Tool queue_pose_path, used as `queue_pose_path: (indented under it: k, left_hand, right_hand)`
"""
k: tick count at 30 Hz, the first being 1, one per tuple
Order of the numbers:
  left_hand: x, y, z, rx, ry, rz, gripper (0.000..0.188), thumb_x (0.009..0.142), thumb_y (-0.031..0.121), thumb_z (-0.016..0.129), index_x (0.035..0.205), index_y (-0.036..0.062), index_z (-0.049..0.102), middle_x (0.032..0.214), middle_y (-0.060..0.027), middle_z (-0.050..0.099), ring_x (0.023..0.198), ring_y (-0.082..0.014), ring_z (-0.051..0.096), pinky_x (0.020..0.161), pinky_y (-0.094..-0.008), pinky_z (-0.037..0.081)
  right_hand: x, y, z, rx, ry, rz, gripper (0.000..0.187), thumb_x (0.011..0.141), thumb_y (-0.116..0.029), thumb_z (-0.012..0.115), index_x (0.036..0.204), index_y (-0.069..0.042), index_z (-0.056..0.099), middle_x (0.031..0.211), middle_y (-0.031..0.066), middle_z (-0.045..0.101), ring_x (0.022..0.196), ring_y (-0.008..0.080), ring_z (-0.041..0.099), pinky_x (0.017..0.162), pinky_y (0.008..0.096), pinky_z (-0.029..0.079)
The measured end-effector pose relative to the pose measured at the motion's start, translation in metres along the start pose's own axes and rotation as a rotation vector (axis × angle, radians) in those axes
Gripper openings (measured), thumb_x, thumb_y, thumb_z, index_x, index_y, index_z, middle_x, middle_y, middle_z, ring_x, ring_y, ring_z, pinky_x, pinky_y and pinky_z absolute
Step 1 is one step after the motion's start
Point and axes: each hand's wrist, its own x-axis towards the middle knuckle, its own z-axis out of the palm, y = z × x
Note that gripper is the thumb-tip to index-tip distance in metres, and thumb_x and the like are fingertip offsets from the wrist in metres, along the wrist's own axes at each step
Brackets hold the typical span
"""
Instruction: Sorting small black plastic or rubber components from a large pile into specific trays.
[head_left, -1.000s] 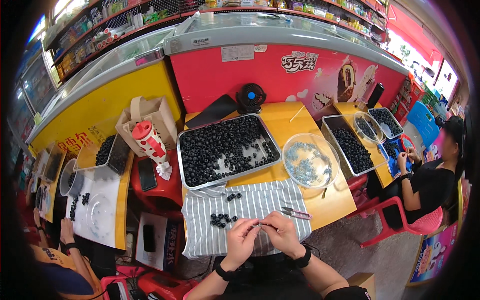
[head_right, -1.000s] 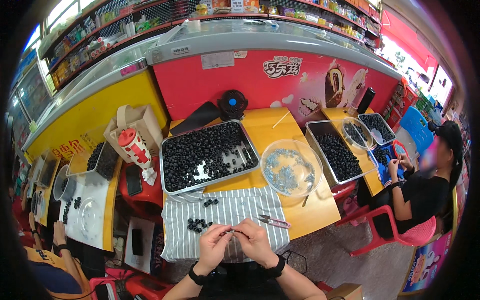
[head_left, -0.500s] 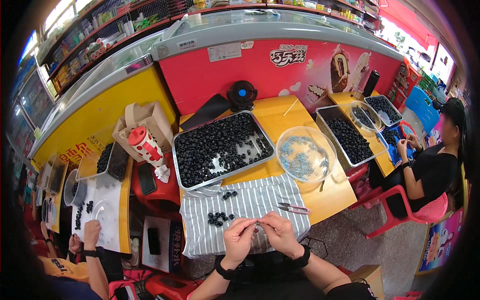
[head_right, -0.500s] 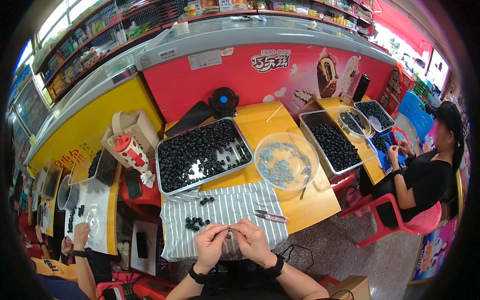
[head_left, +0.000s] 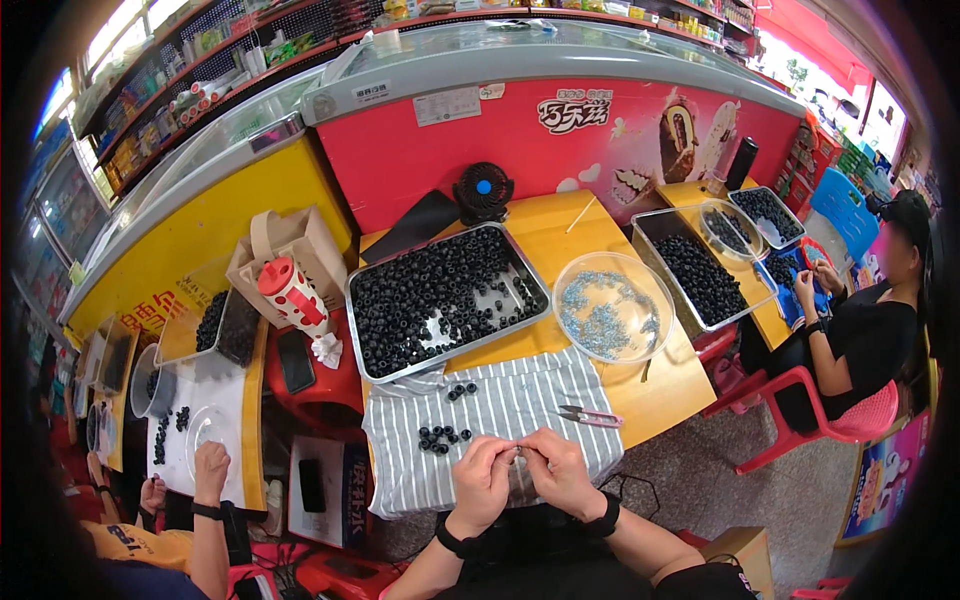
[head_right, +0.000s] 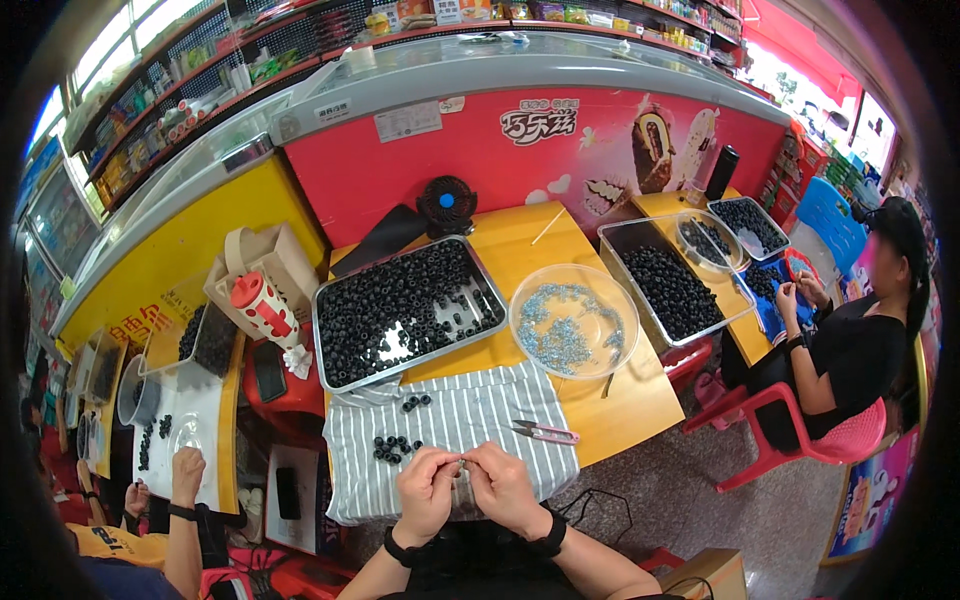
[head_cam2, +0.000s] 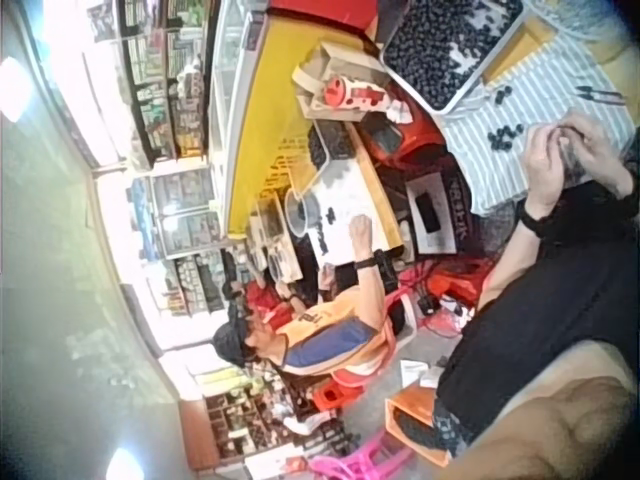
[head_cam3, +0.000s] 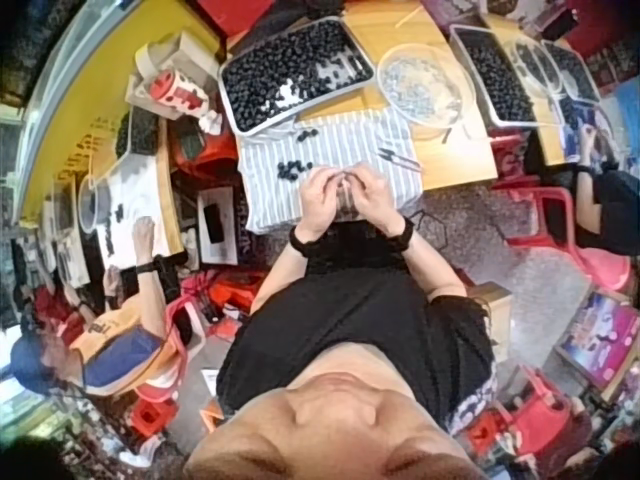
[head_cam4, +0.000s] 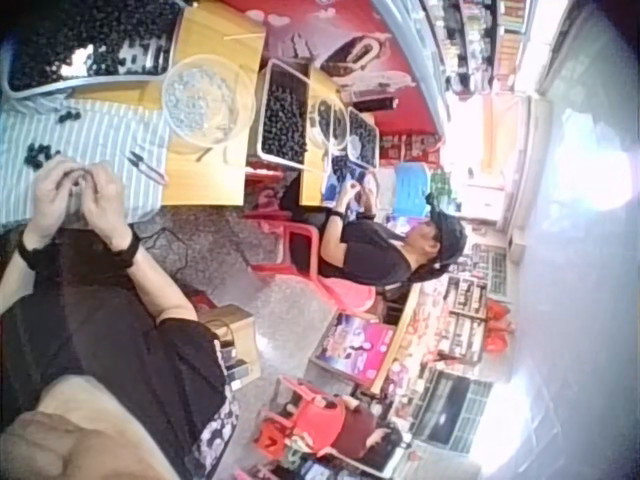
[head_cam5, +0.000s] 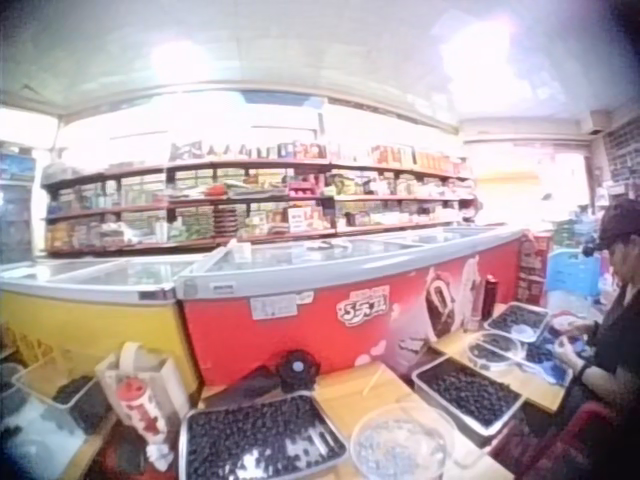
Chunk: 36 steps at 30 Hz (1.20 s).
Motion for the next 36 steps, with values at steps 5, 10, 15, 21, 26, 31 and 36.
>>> queue_pose_path:
  k: [5,10,15,21,26,31,36]
  left_hand:
    - [0.005,-0.001,0.001,0.027,-0.045,-0.003,0.003,0.087,0.001,0.06,0.086,-0.002,0.061,0.079,-0.0112,0.059,0.065,-0.0219,0.059,0.06,-0.0298,0.046]
    - [0.0,-0.012,0.003,-0.352,-0.118,-0.371,0.008,0.092,0.007,0.06,0.09,-0.0007,0.061,0.078,-0.0024,0.061,0.065,-0.0101,0.057,0.059,-0.0232,0.045]
    - [0.001,-0.017,0.002,-0.598,-0.162,-0.601,0.011,0.094,0.011,0.061,0.098,0.0006,0.062,0.08,-0.0002,0.062,0.069,-0.0078,0.058,0.06,-0.0207,0.045]
    - [0.003,-0.002,0.005,-0.258,-0.055,-0.163,0.017,0.084,-0.003,0.065,0.101,-0.0016,0.065,0.083,-0.0053,0.064,0.073,-0.0123,0.061,0.062,-0.0251,0.049]
    - [0.007,0.004,0.002,0.073,-0.044,0.155,0.022,0.078,-0.008,0.066,0.098,0.0004,0.067,0.083,-0.0119,0.063,0.072,-0.0195,0.062,0.062,-0.0284,0.05]
    - [0.007,0.004,0.002,0.052,-0.052,0.114,0.017,0.08,-0.005,0.067,0.097,-0.0002,0.067,0.078,-0.0099,0.064,0.067,-0.0182,0.062,0.057,-0.0261,0.048]
    - [0.002,-0.009,0.003,-0.495,-0.119,-0.514,0.006,0.089,0.003,0.063,0.092,-0.0008,0.067,0.072,-0.0041,0.064,0.059,-0.0103,0.059,0.051,-0.0206,0.044]
  right_hand:
    - [0.001,0.003,0.0,-0.059,0.023,-0.072,0.014,0.08,0.009,0.057,0.091,0.002,0.062,0.078,0.0142,0.059,0.065,0.0294,0.06,0.056,0.0339,0.046]
    - [0.002,0.001,-0.002,-0.171,0.033,-0.161,0.018,0.076,0.011,0.055,0.092,0.003,0.06,0.08,0.0151,0.059,0.067,0.0326,0.06,0.057,0.038,0.048]
    - [0.004,0.003,0.0,-0.201,0.079,-0.225,0.019,0.076,0.011,0.055,0.091,0.003,0.061,0.078,0.0155,0.058,0.065,0.032,0.06,0.056,0.0358,0.048]
    - [-0.005,0.014,-0.002,0.187,0.008,0.203,0.012,0.086,0.006,0.058,0.095,0.003,0.065,0.079,0.007,0.063,0.068,0.0098,0.062,0.059,0.022,0.049]
    - [-0.006,0.008,-0.006,0.493,-0.005,0.449,0.011,0.089,0.003,0.057,0.096,0.003,0.066,0.084,0.0024,0.066,0.071,0.0055,0.061,0.061,0.02,0.05]
    - [-0.007,0.009,-0.005,0.282,0.019,0.258,0.012,0.084,0.005,0.059,0.095,0.003,0.064,0.079,0.006,0.065,0.067,0.0105,0.062,0.058,0.024,0.049]
    - [0.0,0.003,-0.004,-0.15,0.073,-0.189,0.015,0.073,0.009,0.061,0.087,0.003,0.062,0.078,0.0145,0.062,0.063,0.0268,0.062,0.056,0.0324,0.049]
